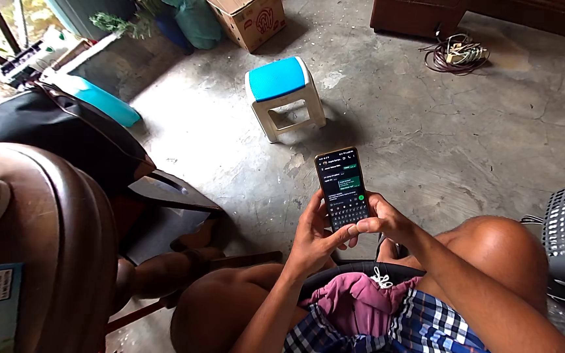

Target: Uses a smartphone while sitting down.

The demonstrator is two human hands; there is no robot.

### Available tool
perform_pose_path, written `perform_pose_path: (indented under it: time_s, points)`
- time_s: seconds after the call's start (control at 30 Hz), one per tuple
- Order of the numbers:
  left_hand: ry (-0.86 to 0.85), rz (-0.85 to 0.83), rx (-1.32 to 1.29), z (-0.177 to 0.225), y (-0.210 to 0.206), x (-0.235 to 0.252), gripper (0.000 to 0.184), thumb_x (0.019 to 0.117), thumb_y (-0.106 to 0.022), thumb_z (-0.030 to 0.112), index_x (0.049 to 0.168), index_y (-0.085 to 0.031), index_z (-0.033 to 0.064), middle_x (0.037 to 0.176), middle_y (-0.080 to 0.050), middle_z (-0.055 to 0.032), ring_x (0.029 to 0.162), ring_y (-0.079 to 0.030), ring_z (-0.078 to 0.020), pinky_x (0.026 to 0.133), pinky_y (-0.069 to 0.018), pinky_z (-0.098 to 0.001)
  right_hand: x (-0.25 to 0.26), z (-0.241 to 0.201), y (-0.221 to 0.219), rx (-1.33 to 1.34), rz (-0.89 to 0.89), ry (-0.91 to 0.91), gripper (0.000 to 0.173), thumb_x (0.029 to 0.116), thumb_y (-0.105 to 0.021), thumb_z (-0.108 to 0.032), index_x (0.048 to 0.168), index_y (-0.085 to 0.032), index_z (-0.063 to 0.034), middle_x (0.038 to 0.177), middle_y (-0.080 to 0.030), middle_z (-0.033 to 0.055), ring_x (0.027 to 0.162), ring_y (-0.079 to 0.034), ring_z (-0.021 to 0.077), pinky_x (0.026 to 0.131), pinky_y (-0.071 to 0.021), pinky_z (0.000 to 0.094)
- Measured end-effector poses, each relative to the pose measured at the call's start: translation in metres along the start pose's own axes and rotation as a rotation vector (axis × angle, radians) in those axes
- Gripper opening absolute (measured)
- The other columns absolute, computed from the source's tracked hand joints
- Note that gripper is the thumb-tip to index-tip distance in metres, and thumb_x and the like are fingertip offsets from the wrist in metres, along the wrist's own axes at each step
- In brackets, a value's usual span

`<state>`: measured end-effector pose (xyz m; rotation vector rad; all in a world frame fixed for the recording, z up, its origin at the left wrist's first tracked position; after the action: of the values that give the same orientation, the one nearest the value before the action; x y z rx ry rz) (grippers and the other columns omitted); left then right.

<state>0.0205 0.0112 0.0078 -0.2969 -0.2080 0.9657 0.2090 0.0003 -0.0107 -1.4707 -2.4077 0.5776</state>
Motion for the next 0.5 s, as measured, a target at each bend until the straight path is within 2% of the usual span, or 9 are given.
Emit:
perform_pose_path:
  time_s: [0.23, 0.4, 0.5]
  points:
    - [0.007, 0.002, -0.027, -0.0005, 0.0011, 0.0001, 0.085, 0.0879, -0.082, 0.014, 0.152, -0.028, 0.0017, 0.125, -0.065, -0.0234, 0.089, -0.075, -0.031, 0.059, -0.0654, -0.0358, 0.0001, -0.0025, -0.0028, -0.011, 0.0, -0.01, 0.067, 0.0844, -0.083, -0.039, 0.133, -0.053, -0.0045, 0.116, -0.073, 0.008, 0.096, -0.074, 0.0181, 0.079, -0.0649, 0.0338]
    - [0.015, 0.029, -0.009, -0.0013, 0.0012, -0.0003, 0.084, 0.0865, -0.084, 0.013, 0.15, -0.031, 0.0016, 0.123, -0.066, -0.0229, 0.088, -0.075, -0.0308, 0.057, -0.0652, -0.0355, -0.0002, -0.002, -0.0028, -0.008, -0.008, -0.029, 0.071, 0.0838, -0.083, -0.043, 0.134, -0.051, -0.0038, 0.117, -0.072, 0.01, 0.094, -0.075, 0.0208, 0.075, -0.0657, 0.0357]
    - [0.002, 0.042, 0.029, -0.0011, 0.0004, -0.0002, 0.082, 0.0866, -0.083, 0.01, 0.15, -0.031, 0.0009, 0.122, -0.066, -0.0228, 0.087, -0.075, -0.0304, 0.057, -0.0652, -0.035, -0.0006, -0.0013, -0.0025, -0.019, -0.014, -0.025, 0.064, 0.0875, -0.078, -0.039, 0.133, -0.052, -0.0033, 0.115, -0.072, 0.01, 0.093, -0.075, 0.0204, 0.076, -0.0652, 0.036]
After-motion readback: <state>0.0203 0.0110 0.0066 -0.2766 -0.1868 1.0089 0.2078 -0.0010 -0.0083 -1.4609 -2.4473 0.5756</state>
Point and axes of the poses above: each hand's wrist, its own x-axis towards the middle knuckle, its own y-axis out of the back of the hand, z = x × y, the point moved 2 cm from there along x, towards the middle knuckle
